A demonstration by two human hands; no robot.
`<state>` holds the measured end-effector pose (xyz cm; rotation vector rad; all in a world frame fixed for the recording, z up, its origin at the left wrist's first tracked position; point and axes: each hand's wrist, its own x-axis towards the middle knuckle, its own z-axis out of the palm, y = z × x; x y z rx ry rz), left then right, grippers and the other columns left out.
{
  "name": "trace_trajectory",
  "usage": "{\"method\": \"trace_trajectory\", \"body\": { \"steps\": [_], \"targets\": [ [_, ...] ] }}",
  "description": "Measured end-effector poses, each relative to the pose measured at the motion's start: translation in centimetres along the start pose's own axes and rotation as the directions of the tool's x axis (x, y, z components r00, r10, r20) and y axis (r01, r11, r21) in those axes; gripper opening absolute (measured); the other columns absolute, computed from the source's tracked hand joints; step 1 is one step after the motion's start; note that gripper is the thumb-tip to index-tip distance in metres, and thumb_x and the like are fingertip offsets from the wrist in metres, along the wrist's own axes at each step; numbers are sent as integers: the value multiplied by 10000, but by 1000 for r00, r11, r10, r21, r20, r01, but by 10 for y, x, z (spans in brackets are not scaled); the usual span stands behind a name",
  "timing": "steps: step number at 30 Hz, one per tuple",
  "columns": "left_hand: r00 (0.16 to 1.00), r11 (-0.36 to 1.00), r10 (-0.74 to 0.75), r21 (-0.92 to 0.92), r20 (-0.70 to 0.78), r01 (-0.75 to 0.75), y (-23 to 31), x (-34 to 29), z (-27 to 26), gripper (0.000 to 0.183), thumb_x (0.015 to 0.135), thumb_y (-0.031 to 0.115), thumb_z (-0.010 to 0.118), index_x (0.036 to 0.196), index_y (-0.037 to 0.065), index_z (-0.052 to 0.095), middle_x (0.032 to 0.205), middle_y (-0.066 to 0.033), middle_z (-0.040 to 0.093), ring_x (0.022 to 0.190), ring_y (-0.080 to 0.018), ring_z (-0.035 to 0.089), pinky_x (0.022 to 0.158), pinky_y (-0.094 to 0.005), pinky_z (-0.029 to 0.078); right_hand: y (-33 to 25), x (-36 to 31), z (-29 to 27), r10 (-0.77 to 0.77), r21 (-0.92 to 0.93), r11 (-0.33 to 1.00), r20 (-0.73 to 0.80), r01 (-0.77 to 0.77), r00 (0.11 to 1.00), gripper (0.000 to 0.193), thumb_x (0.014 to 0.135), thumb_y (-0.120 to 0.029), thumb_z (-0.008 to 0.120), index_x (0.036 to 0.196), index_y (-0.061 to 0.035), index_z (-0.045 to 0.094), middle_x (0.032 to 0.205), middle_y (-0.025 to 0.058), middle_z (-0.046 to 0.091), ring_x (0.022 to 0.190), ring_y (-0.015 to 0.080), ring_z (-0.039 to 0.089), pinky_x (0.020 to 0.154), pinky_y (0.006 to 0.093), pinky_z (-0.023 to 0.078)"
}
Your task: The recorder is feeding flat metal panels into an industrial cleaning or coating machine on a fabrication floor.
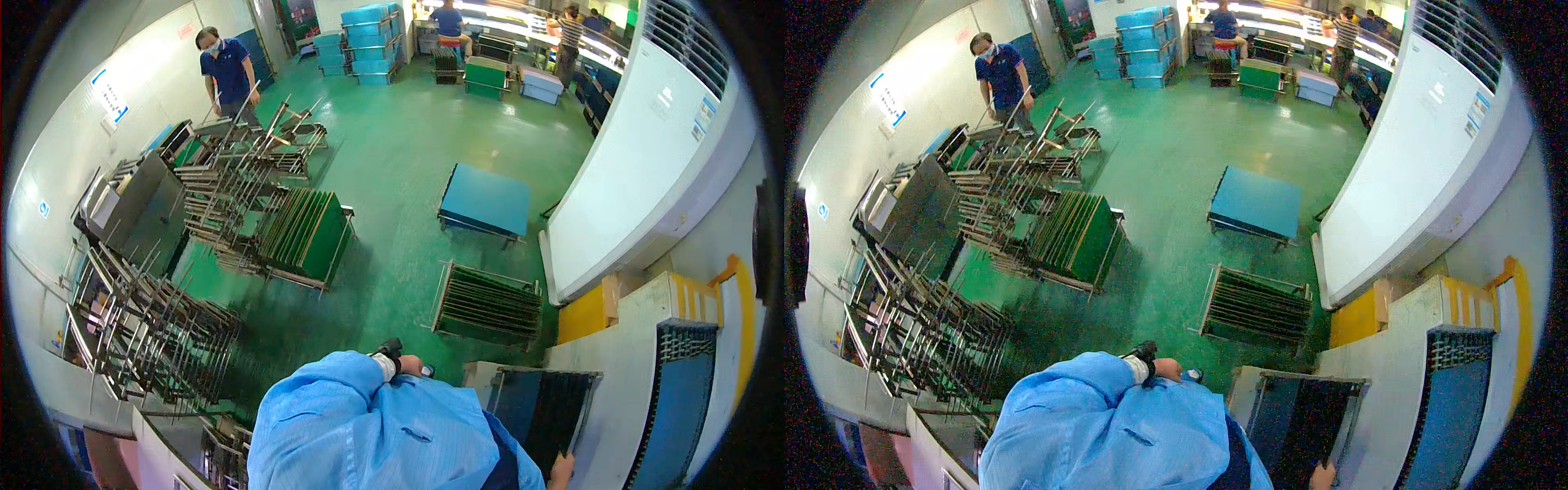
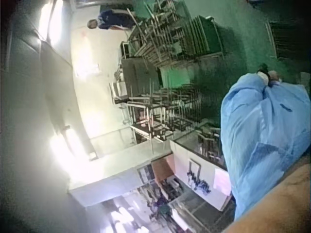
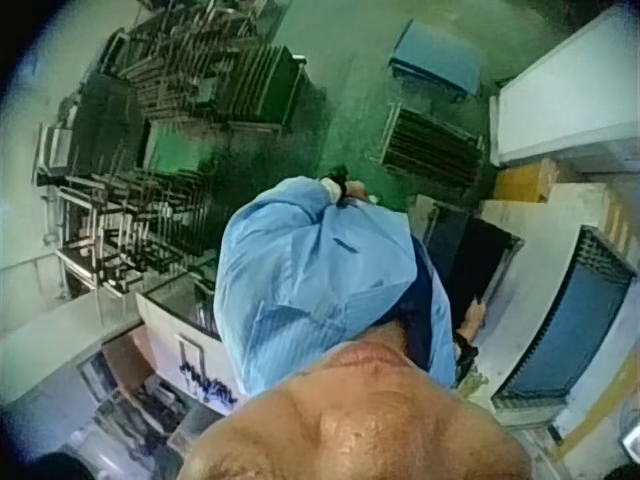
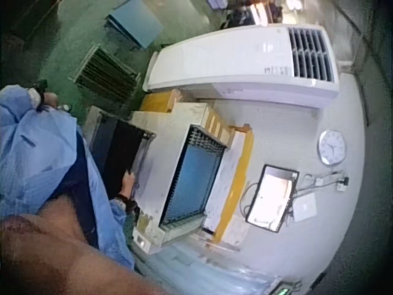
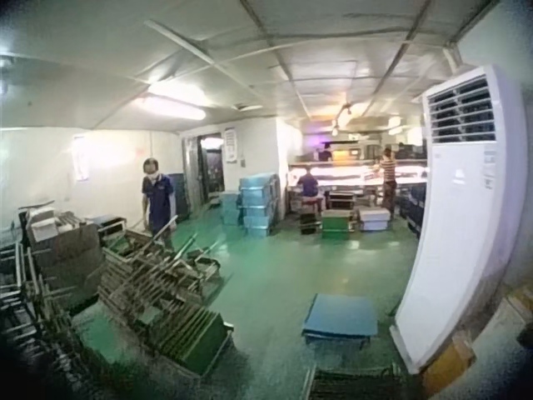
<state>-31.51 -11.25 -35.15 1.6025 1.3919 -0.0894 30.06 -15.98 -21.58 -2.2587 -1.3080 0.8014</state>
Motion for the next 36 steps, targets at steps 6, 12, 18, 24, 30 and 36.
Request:
{"method": "trace_trajectory", "body": {
  "steps": [6, 12, 18, 24, 30, 36],
  "targets": [
    [996, 996, 73, 60, -58, -69, -16, 16, 9, 441, 718, 481, 664, 861, 69, 727, 830, -172, 693, 760, -320, 657, 687, -460, 493, 58, 25, -5, -127, -10, 992, 121, 129, 985, 338, 856, -123, 534, 1123, 69, 610, 925, 150, 662, 848, 246, 602, 784, 363, 473],
    [996, 995, 74, 58, 41, -76, -52, 50, 11, 356, 738, 378, 679, 886, 57, 716, 795, -149, 692, 687, -251, 647, 632, -417, 506, -83, -48, -26, 36, -99, 995, 116, -25, 993, 367, 909, -173, 514, 1182, 66, 572, 1131, 191, 620, 1001, 276, 560, 903, 365, 421],
    [991, 925, -130, -362, -15, 116, 10, -17, -37, 371, 764, 385, 701, 909, 44, 714, 755, -83, 685, 644, -188, 637, 566, -348, 513, 20, 18, -26, 72, -8, 997, 214, -72, 974, 337, 916, -157, 515, 1155, 68, 589, 1070, 159, 653, 959, 252, 585, 869, 352, 447],
    [984, 844, -176, -516, -15, 143, 20, -22, -57, 347, 814, 373, 676, 913, 40, 697, 754, -50, 675, 621, -148, 622, 538, -302, 513, -17, -10, -21, 113, 176, 973, 214, -152, 970, 344, 927, -162, 515, 1179, 58, 591, 1089, 122, 647, 972, 228, 588, 886, 338, 449],
    [974, 767, -228, -616, -6, 176, 25, -27, -72, 364, 835, 354, 658, 1017, 39, 677, 874, -41, 688, 725, -147, 642, 604, -299, 528, -27, -13, -23, 110, 176, 973, 226, -152, 968, 353, 931, -177, 517, 1192, 48, 591, 1099, 114, 646, 965, 221, 590, 879, 330, 452],
    [973, 554, -228, -825, -22, 111, 25, -28, -87, 301, 880, 328, 641, 1009, 57, 657, 934, -35, 676, 771, -146, 647, 641, -298, 524, -59, -24, -24, 127, 77, 986, 209, -145, 970, 344, 934, -172, 510, 1188, 44, 597, 1095, 115, 650, 957, 213, 589, 875, 331, 453]
  ]
}}
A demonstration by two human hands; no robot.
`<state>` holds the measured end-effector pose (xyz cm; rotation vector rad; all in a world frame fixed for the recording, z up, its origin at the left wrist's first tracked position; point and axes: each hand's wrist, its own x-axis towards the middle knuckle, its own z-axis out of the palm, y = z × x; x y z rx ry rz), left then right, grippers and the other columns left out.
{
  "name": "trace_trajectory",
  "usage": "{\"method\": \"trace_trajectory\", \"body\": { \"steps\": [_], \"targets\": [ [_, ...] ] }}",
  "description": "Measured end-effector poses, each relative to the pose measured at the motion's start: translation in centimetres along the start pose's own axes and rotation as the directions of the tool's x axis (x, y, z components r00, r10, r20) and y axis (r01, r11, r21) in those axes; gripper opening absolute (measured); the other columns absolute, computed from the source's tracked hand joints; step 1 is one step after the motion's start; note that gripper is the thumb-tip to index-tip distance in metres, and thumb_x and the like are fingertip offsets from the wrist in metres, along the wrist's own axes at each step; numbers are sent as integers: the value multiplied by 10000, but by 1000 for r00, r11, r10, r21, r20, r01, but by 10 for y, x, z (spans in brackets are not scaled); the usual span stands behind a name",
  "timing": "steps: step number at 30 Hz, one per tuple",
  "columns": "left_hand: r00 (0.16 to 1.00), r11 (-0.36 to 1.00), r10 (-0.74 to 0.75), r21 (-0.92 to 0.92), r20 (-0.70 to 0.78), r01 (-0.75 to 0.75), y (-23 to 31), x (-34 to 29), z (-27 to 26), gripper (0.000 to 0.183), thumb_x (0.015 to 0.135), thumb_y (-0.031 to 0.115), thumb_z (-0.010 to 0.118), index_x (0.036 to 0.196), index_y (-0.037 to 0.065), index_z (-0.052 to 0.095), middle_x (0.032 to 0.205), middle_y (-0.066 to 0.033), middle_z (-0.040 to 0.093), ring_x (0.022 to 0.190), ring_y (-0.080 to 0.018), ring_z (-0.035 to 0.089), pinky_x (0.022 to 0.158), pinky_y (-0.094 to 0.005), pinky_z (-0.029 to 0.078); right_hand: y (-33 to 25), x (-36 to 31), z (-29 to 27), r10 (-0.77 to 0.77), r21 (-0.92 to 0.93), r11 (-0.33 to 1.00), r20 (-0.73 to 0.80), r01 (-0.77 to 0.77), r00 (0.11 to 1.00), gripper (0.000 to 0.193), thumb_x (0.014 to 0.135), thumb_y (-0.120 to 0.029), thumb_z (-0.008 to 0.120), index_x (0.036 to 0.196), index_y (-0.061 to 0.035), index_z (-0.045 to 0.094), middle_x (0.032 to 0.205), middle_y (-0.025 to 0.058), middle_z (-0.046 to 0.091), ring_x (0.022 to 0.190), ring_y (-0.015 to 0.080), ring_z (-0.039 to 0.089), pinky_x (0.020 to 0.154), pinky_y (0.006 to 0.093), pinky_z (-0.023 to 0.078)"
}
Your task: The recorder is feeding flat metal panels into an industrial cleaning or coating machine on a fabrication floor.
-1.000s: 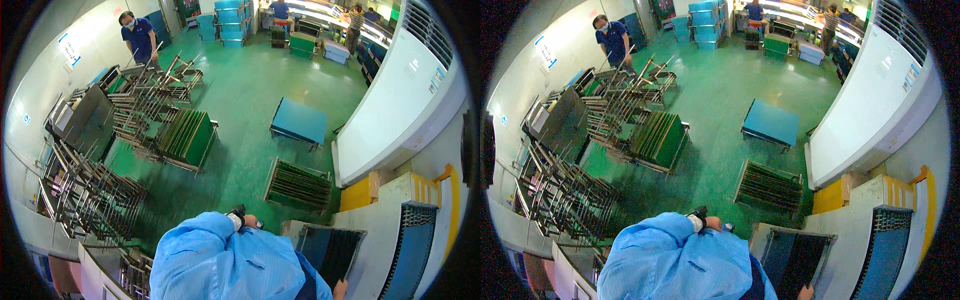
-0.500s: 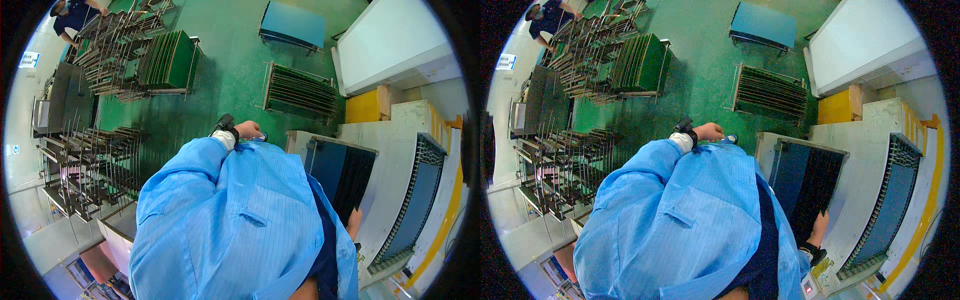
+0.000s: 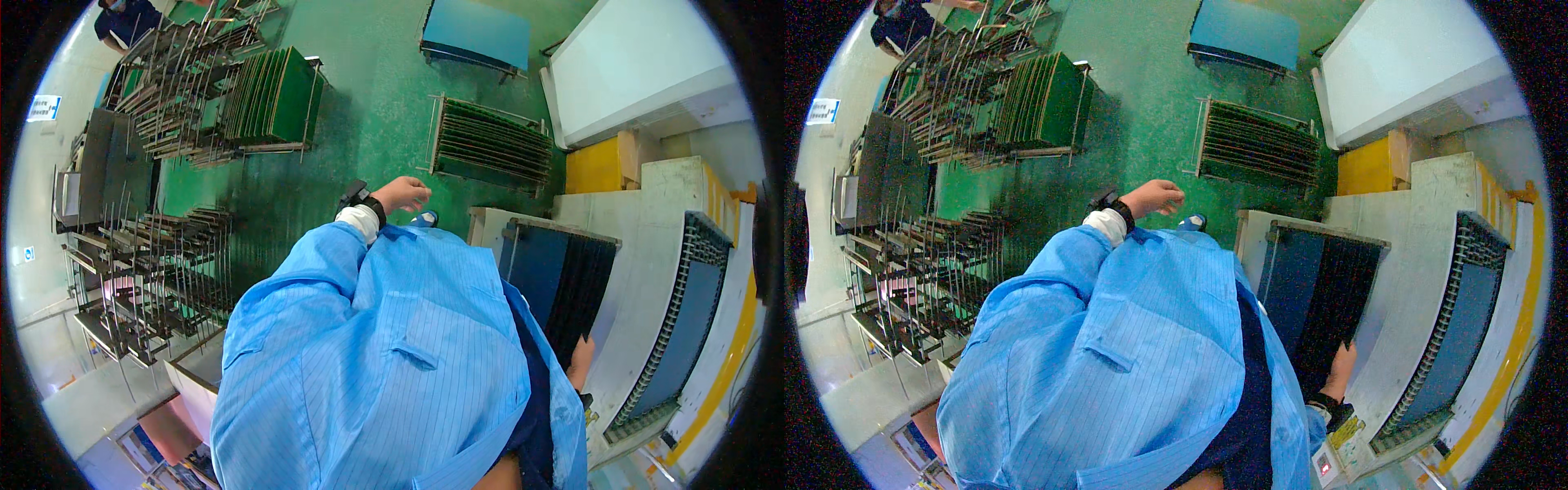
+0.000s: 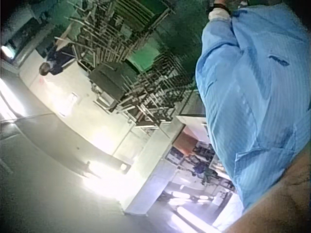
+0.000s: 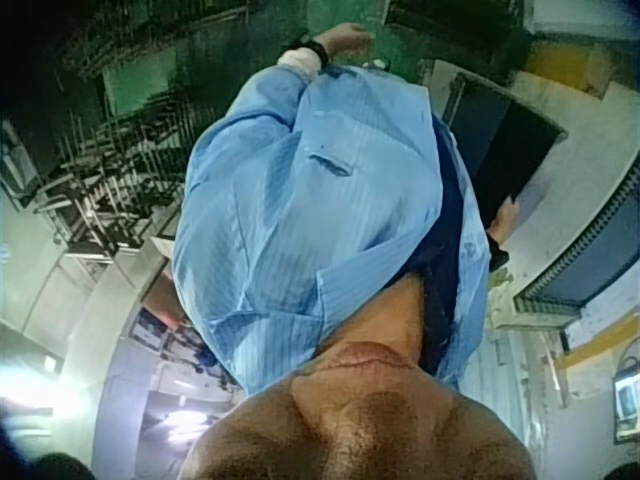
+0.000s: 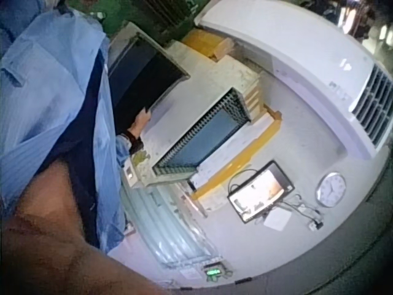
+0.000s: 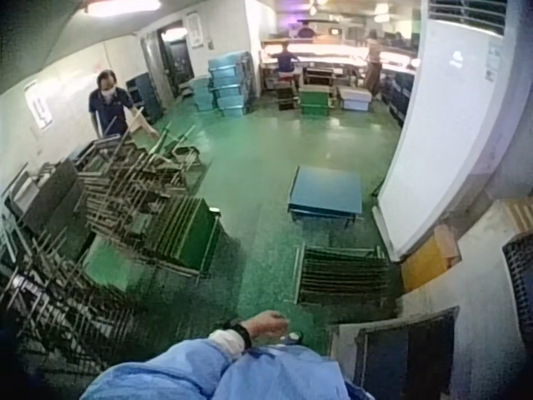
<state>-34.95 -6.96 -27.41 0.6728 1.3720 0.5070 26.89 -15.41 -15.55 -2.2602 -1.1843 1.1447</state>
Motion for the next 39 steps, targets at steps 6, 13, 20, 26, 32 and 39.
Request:
{"method": "trace_trajectory", "body": {
  "steps": [6, 13, 20, 26, 32, 39],
  "targets": [
    [998, 924, 57, -379, -2, -54, 31, -6, -5, 276, 935, 265, 614, 1113, 55, 597, 1046, -55, 656, 874, -176, 649, 755, -311, 536, 34, 16, -6, -45, -2, 999, 1, 45, 999, 325, 936, -164, 514, 1179, 31, 606, 1074, 94, 657, 945, 199, 590, 863, 324, 454],
    [981, 756, 196, -637, -1, -152, 52, -11, -25, 232, 956, 221, 581, 1112, 50, 591, 1089, -91, 648, 965, -250, 649, 816, -362, 540, 39, 20, -6, -14, 63, 998, 16, 13, 1000, 329, 940, -174, 525, 1181, 34, 605, 1069, 88, 659, 938, 194, 594, 864, 321, 456],
    [957, 526, 282, -822, -76, -220, 72, -18, -34, 244, 969, 238, 555, 1103, 38, 599, 1097, -108, 653, 1007, -270, 637, 884, -379, 522, 13, 9, 0, -2, 102, 995, 21, 0, 1000, 332, 938, -162, 522, 1185, 45, 602, 1083, 106, 660, 947, 203, 594, 879, 324, 451],
    [859, 135, 503, -974, -91, -182, 128, -49, -23, 277, 982, 264, 526, 1105, 35, 620, 1100, -112, 653, 1077, -289, 596, 945, -400, 484, 60, 31, -8, -69, 52, 996, -40, 71, 997, 331, 928, -165, 516, 1149, 59, 617, 1034, 102, 669, 914, 214, 626, 829, 327, 481],
    [580, 73, 809, -963, -95, -258, 234, -138, -5, 277, 976, 273, 533, 1078, 39, 641, 1095, -96, 642, 1056, -259, 576, 940, -402, 457, 40, 19, -7, -38, 80, 996, -1, 38, 999, 341, 916, -182, 543, 1137, 67, 616, 1014, 106, 667, 914, 206, 618, 823, 322, 478],
    [400, 39, 916, -990, -18, -132, 289, -189, -11, 234, 955, 286, 569, 1006, 70, 644, 1048, -49, 621, 997, -199, 540, 905, -363, 415, -34, 0, -32, -76, 10, 997, 61, 76, 995, 312, 912, -220, 616, 1129, 2, 644, 1015, 63, 657, 912, 161, 585, 807, 287, 455]
  ]
}}
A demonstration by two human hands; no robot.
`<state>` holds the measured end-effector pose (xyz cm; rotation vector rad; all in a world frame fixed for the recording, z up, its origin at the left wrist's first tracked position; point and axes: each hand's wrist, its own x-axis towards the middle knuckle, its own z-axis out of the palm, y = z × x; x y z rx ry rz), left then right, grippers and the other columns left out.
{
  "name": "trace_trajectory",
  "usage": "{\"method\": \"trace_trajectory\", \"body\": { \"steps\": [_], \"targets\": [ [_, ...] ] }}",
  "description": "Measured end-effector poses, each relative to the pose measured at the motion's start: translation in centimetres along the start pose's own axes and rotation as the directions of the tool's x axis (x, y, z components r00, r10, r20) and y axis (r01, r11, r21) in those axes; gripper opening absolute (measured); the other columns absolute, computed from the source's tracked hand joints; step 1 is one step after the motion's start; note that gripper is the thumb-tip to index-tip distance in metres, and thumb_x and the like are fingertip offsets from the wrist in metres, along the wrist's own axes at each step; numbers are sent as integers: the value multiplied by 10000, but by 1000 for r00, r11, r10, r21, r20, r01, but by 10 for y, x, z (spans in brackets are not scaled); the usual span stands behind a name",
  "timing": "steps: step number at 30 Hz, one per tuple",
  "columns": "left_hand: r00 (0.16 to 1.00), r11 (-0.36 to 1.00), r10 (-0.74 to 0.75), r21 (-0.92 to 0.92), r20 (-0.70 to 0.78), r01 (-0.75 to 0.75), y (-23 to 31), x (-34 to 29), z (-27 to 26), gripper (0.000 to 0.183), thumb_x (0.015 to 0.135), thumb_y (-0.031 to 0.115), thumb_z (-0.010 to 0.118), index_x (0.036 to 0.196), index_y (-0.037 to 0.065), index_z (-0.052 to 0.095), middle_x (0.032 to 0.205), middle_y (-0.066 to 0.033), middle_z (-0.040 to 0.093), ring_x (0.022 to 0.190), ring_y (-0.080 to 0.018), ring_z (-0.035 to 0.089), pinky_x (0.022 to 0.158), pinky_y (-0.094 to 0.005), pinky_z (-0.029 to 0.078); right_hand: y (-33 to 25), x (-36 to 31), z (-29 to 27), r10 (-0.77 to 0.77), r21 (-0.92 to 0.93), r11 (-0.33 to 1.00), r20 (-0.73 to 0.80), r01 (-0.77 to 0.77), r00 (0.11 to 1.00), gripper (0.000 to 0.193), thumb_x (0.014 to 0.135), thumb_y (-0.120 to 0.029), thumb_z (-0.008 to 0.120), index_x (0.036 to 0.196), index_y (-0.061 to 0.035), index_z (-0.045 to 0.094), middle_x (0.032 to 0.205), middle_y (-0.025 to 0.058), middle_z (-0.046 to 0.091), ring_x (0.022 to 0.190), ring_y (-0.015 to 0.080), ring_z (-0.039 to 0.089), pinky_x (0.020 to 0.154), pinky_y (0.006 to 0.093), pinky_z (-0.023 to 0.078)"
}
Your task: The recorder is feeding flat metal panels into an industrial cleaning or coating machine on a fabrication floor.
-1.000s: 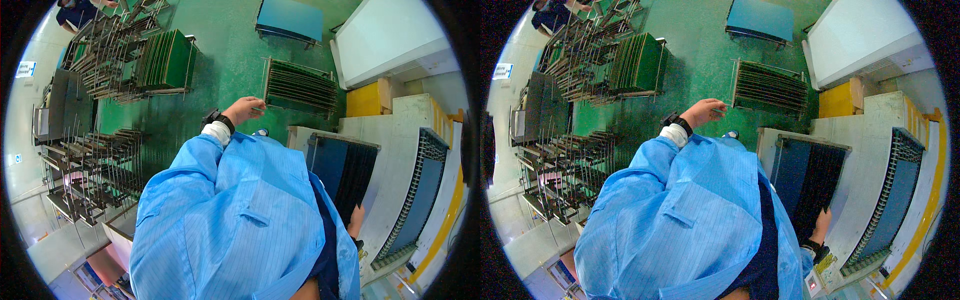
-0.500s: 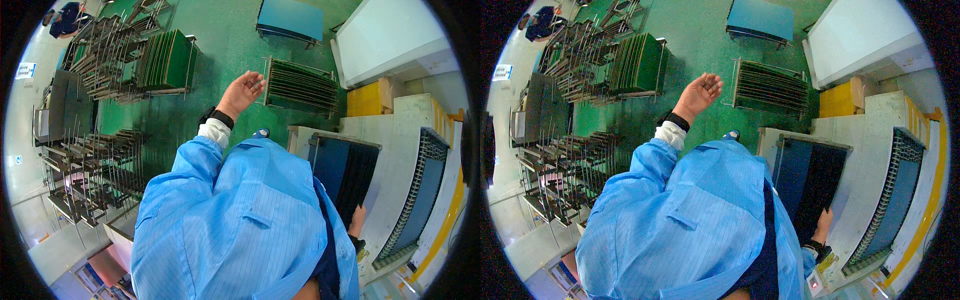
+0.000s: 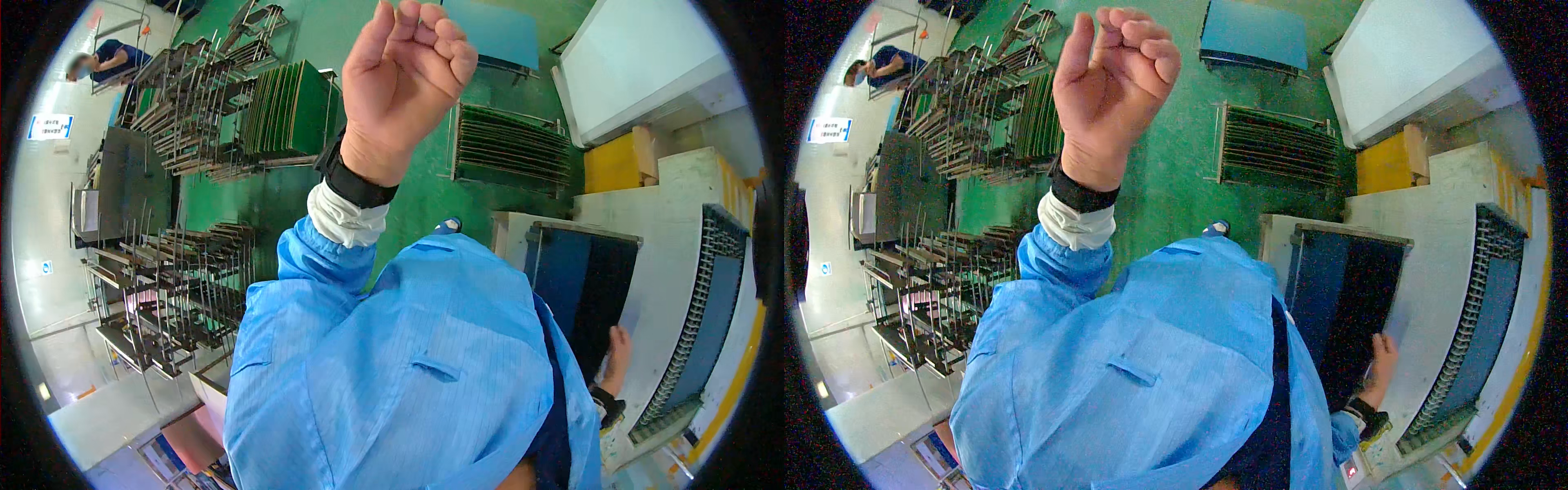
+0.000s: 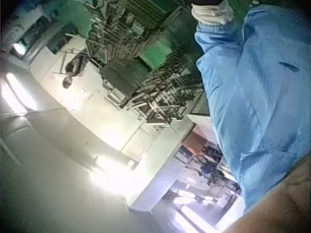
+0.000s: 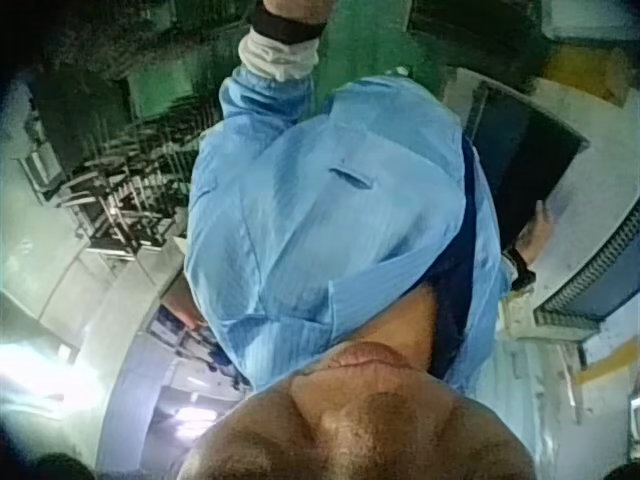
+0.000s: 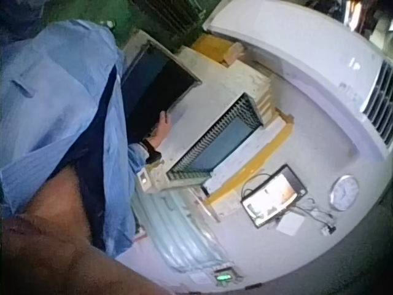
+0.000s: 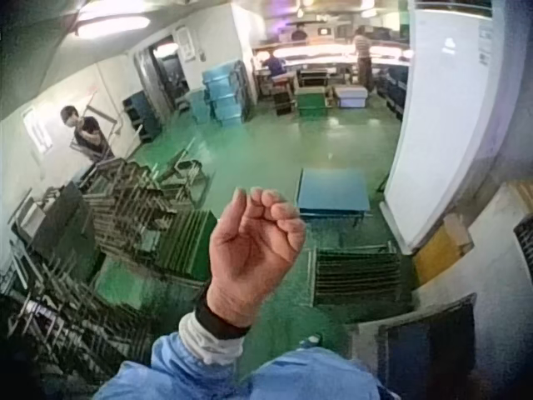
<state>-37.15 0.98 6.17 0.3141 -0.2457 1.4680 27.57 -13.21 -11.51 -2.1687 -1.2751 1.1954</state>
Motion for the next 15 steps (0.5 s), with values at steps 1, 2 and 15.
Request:
{"method": "trace_trajectory", "body": {
  "steps": [1, 2, 15],
  "targets": [
    [999, 1000, -13, 17, 45, 13, 1, 5, 4, 254, 953, 289, 574, 1064, 75, 652, 1044, -44, 619, 992, -196, 535, 905, -364, 411, -28, -5, -1, 59, 112, 992, -77, -50, 995, 310, 914, -201, 625, 1144, 6, 638, 1011, 49, 644, 868, 138, 558, 767, 265, 440],
    [998, 1000, -27, 15, 50, 26, 0, 14, 7, 254, 953, 289, 574, 1064, 75, 652, 1044, -44, 619, 992, -196, 535, 905, -364, 411, -53, -11, -5, -84, 29, 995, -178, 91, 980, 292, 917, -191, 629, 1132, 7, 641, 1001, 51, 646, 869, 127, 566, 771, 262, 449],
    [935, 981, -112, -112, 336, 158, -85, 68, 70, 314, 1005, 329, 491, 982, 67, 661, 992, -38, 654, 920, -179, 569, 870, -349, 455, -403, -141, 161, -978, 364, 194, 147, 911, 150, 253, 779, 19, 662, 1032, 5, 655, 860, 138, 644, 747, 279, 625, 663, 339, 503]
  ]
}}
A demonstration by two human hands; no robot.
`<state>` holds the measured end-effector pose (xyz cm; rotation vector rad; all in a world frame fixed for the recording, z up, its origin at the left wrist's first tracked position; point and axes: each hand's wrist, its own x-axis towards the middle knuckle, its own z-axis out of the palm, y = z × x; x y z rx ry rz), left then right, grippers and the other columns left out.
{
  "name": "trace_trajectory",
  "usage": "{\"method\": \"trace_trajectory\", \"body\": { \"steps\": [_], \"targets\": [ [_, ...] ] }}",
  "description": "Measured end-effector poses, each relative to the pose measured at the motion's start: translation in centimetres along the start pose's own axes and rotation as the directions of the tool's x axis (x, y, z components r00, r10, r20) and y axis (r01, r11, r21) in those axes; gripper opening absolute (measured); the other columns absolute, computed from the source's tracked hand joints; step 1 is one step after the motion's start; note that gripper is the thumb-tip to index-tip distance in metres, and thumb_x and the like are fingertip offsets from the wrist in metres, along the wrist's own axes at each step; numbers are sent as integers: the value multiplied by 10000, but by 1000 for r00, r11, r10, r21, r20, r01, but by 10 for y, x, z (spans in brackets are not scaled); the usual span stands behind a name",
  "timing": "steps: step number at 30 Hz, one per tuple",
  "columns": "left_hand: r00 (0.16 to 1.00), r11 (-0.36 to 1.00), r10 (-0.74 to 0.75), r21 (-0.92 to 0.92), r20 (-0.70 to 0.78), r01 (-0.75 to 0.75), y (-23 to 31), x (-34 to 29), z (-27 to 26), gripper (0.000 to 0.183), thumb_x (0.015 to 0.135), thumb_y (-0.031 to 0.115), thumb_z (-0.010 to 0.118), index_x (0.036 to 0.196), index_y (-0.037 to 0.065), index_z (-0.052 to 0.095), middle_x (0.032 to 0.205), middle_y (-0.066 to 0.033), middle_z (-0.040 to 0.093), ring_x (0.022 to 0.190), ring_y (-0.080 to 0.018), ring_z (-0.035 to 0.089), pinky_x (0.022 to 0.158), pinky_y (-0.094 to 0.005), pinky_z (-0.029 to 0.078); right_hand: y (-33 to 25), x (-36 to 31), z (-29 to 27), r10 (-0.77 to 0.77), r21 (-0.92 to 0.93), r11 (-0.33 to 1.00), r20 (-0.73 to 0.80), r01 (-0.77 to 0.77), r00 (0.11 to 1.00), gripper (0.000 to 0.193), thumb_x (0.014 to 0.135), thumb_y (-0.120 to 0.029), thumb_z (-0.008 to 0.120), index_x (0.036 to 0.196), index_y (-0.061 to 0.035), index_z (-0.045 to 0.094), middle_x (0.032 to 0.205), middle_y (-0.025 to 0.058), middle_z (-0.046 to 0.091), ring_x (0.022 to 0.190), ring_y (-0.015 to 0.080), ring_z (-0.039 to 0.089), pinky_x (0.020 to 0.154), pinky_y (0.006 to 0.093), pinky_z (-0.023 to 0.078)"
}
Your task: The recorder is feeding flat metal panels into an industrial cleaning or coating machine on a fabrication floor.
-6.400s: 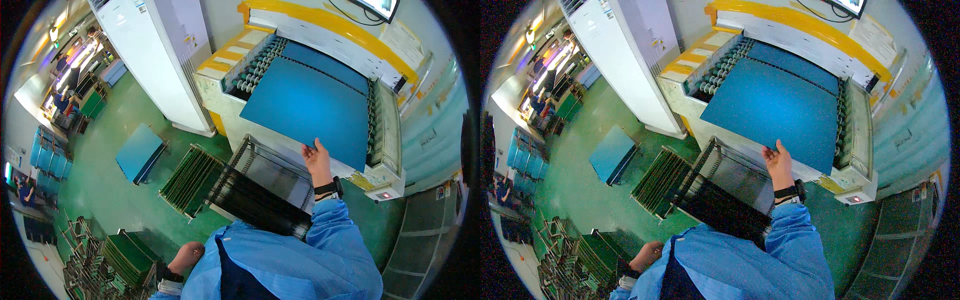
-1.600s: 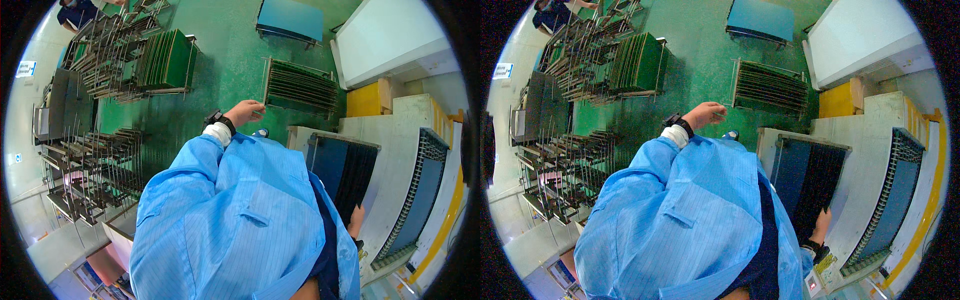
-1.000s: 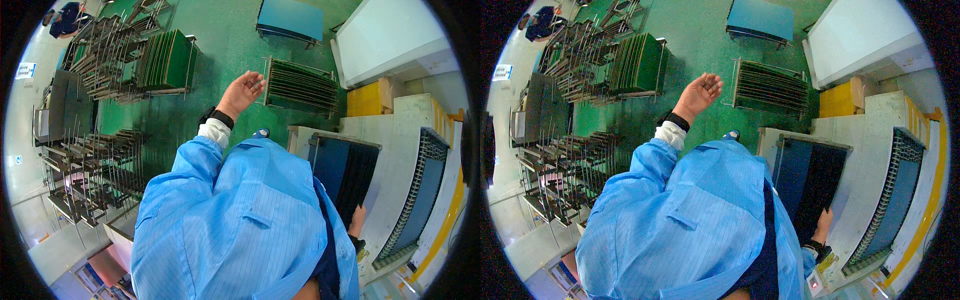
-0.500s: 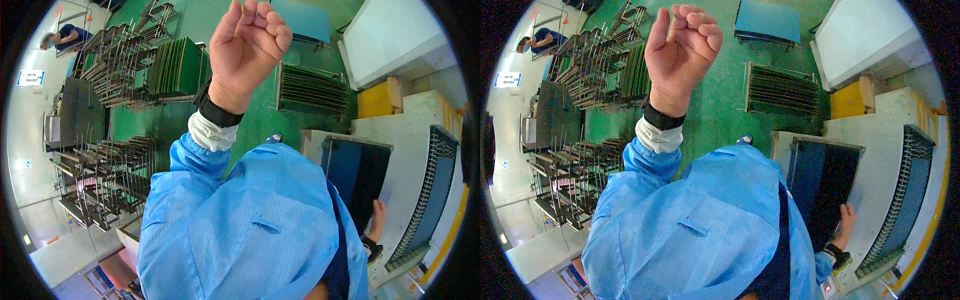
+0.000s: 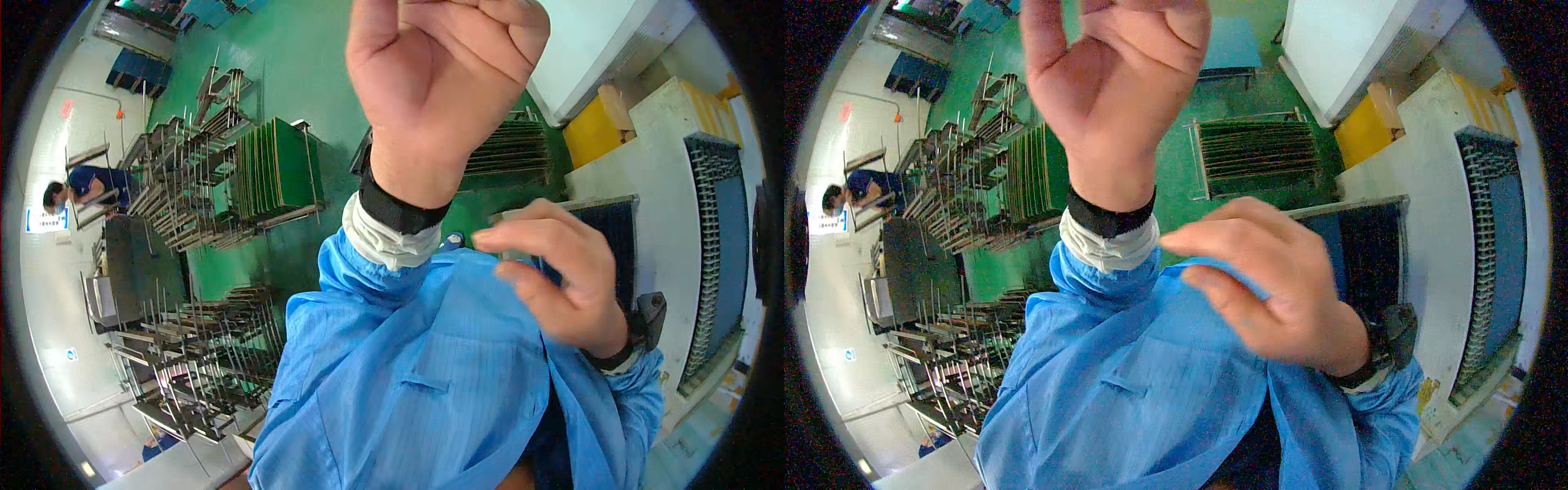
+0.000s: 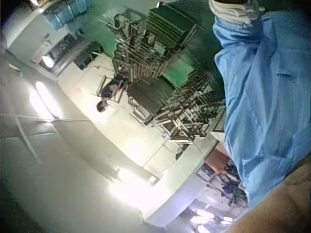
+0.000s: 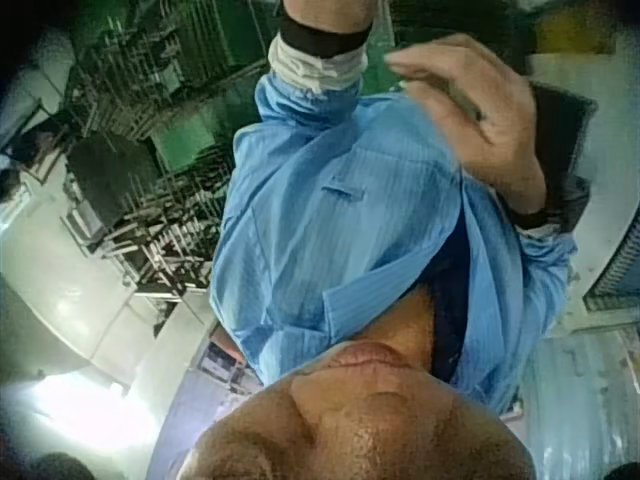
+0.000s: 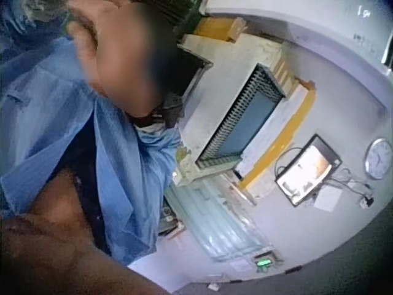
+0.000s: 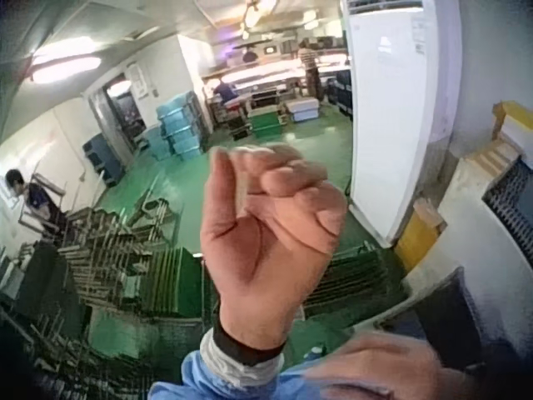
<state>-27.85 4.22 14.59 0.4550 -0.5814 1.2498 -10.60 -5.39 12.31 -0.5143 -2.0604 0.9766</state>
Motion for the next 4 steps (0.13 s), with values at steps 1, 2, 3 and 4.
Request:
{"method": "trace_trajectory", "body": {
  "steps": [1, 2, 3, 4],
  "targets": [
    [998, 1000, -20, -21, 56, 21, 3, 0, 2, 306, 1003, 333, 495, 990, 74, 657, 997, -27, 646, 925, -171, 565, 877, -345, 448, -3, 3, 8, 3, 1, 1000, -10, -3, 1000, 253, 779, 19, 662, 1032, 5, 655, 860, 138, 644, 747, 279, 625, 663, 339, 503],
    [993, 998, -37, -40, 112, 42, 7, 0, 3, 299, 1002, 338, 499, 999, 81, 653, 1001, -16, 638, 929, -162, 561, 884, -340, 440, -6, 4, 17, -8, 34, 999, -27, 8, 1000, 267, 780, 14, 668, 1046, 4, 649, 855, 143, 640, 745, 278, 625, 650, 338, 502],
    [984, 996, -54, -57, 168, 65, 11, 0, 5, 293, 1000, 342, 504, 1008, 88, 649, 1006, -5, 631, 933, -153, 557, 892, -336, 433, -9, 6, 24, -18, 66, 998, -42, 21, 999, 281, 781, 8, 673, 1061, 3, 642, 850, 149, 637, 743, 277, 626, 637, 338, 500],
    [966, 991, -71, -94, 249, 97, 13, -1, 10, 285, 993, 344, 519, 1012, 92, 649, 1008, -9, 632, 944, -153, 552, 904, -342, 426, -14, 8, 30, -28, 69, 997, -47, 31, 999, 296, 776, 2, 689, 1067, -2, 638, 839, 145, 634, 724, 270, 625, 625, 333, 501]
  ]
}}
